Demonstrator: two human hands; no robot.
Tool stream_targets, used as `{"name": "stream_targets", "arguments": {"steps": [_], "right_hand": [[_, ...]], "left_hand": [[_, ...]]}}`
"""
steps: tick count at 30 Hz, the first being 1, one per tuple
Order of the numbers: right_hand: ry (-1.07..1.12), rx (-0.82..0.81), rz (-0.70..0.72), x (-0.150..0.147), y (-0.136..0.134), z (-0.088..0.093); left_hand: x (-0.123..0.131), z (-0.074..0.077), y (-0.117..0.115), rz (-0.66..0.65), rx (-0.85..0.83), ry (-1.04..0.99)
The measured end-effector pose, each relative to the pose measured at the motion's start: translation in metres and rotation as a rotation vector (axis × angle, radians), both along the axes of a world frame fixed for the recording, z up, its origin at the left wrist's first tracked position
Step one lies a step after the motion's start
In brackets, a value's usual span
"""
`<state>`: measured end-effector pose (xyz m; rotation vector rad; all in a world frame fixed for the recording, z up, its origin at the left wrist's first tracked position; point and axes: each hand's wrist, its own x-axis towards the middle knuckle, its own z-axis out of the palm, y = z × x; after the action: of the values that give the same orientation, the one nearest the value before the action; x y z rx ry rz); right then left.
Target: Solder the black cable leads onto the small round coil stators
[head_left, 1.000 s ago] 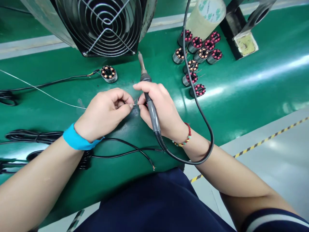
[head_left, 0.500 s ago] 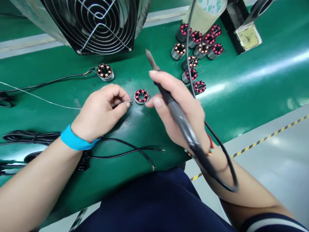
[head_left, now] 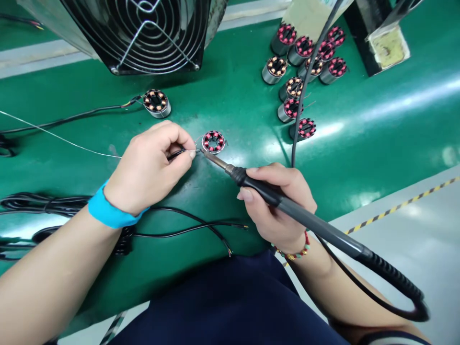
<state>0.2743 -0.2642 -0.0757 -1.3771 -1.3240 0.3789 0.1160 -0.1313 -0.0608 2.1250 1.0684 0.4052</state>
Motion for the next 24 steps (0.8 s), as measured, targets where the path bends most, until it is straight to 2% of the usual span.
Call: {"name": "stream_targets", "arguments": {"steps": [5, 12, 24], "right_hand": [[0.001, -0.012, 0.011, 0.0007, -0.0015, -0.0014], [0.018, -0.007, -0.078, 0.0009, -0.0035, -0.0063], [-0.004, -0.011, -0.028, 0.0014, -0.0024, -0.0047]], "left_hand": [[0.0005, -0.0001, 0.0003, 0.003, -0.003, -0.001], [0.0010, 0.0015, -0.0006, 0.006, 0.013, 0.009], [0.0012, 0.0003, -0.0003, 0.012, -0.014, -0.033]]}}
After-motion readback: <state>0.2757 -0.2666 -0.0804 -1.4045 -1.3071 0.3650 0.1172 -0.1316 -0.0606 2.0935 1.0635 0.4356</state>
